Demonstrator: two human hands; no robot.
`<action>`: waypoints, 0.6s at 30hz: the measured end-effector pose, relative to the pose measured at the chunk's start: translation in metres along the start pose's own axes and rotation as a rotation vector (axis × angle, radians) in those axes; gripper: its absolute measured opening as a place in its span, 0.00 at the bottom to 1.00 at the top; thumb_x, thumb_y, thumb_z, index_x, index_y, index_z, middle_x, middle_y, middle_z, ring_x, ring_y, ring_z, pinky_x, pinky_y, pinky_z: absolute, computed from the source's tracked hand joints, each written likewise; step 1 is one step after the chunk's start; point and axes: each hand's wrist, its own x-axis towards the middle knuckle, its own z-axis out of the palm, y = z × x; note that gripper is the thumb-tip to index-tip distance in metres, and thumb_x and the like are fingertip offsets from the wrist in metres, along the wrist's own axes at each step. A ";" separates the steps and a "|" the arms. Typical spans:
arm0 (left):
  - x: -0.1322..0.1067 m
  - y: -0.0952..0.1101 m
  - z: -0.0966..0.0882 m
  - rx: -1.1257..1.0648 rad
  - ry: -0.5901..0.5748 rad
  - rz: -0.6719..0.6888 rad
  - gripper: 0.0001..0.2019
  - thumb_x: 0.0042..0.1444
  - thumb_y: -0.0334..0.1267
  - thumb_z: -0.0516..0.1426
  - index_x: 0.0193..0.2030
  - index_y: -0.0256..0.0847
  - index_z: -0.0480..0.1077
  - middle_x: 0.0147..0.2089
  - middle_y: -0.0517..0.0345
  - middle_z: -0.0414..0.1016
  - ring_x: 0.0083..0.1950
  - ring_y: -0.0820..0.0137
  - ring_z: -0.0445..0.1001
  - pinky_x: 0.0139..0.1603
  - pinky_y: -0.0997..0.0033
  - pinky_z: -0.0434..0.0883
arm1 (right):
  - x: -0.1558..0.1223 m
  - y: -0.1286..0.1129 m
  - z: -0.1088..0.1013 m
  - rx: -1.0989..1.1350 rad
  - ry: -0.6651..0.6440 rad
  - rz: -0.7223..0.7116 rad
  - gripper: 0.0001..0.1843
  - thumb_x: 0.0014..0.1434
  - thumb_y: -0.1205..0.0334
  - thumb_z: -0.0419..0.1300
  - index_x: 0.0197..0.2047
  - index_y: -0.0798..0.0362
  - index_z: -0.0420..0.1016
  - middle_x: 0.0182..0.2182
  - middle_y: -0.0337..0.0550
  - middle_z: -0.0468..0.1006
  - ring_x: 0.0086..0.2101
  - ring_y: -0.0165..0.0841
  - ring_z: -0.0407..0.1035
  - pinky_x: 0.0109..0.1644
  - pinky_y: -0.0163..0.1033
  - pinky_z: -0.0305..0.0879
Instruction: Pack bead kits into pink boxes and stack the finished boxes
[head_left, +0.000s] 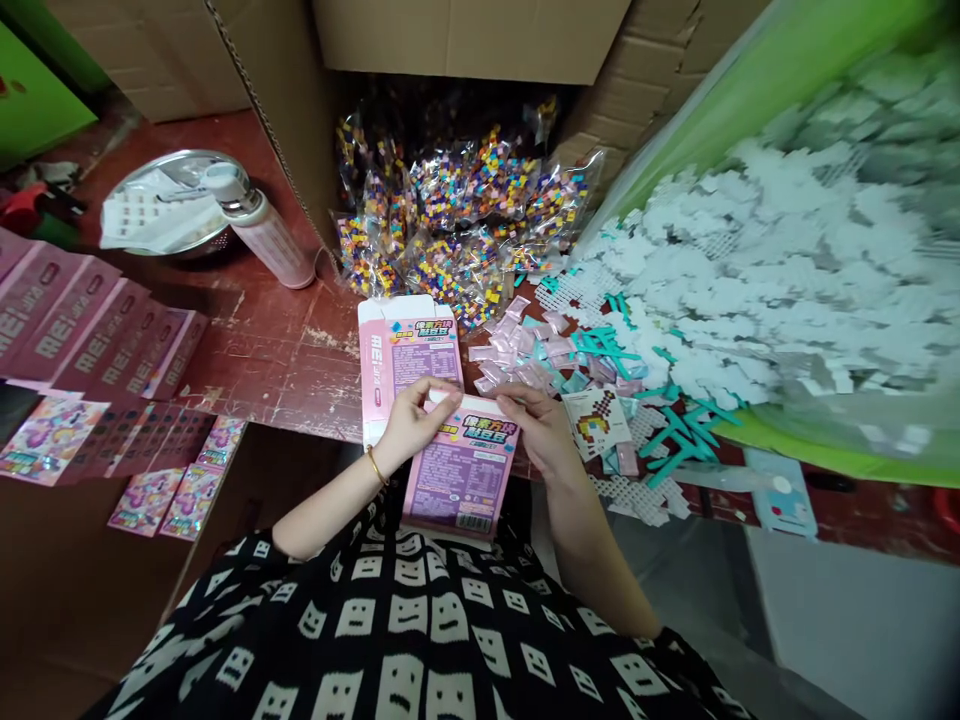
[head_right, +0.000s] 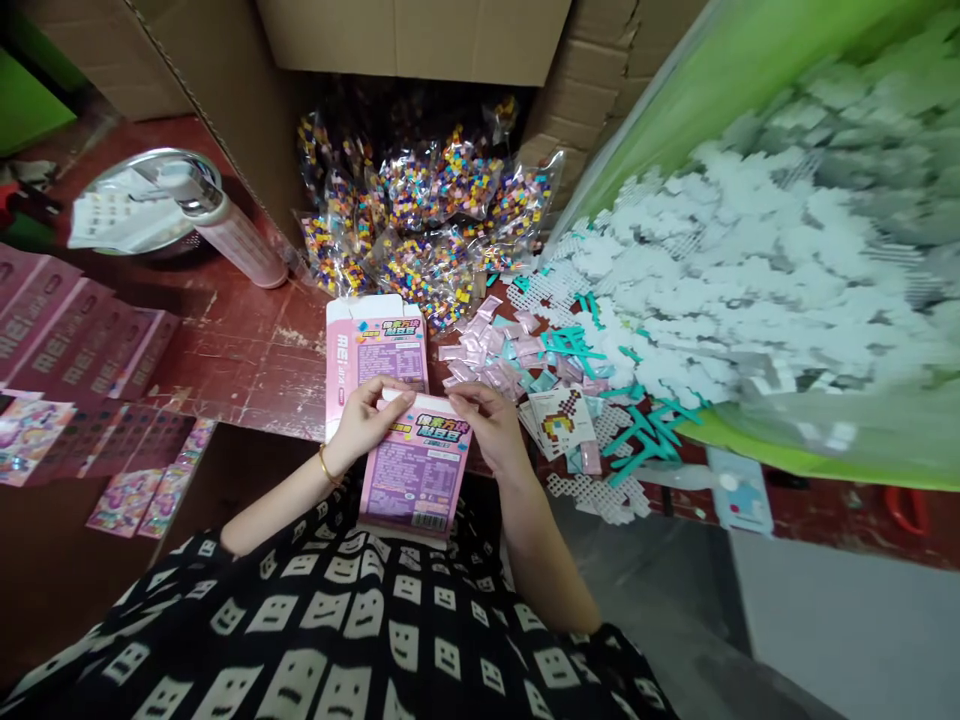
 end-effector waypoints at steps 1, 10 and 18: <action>-0.002 0.000 0.000 -0.002 -0.019 0.014 0.12 0.58 0.47 0.62 0.34 0.40 0.73 0.37 0.53 0.79 0.41 0.67 0.77 0.47 0.63 0.73 | 0.002 0.000 -0.003 0.017 -0.031 0.027 0.14 0.50 0.48 0.70 0.34 0.49 0.82 0.36 0.43 0.82 0.39 0.38 0.75 0.45 0.42 0.72; -0.002 -0.011 0.006 -0.027 -0.026 -0.066 0.15 0.57 0.50 0.62 0.37 0.39 0.73 0.39 0.52 0.80 0.41 0.66 0.77 0.46 0.65 0.72 | 0.000 0.003 -0.010 0.055 -0.050 0.091 0.16 0.47 0.47 0.72 0.34 0.48 0.84 0.35 0.43 0.84 0.37 0.37 0.77 0.45 0.42 0.73; -0.016 -0.013 0.014 0.024 -0.208 0.107 0.14 0.55 0.45 0.66 0.43 0.39 0.74 0.48 0.47 0.78 0.52 0.63 0.76 0.56 0.59 0.70 | -0.003 0.008 -0.023 0.039 -0.148 0.047 0.12 0.54 0.48 0.68 0.35 0.46 0.84 0.39 0.43 0.84 0.42 0.38 0.78 0.50 0.46 0.73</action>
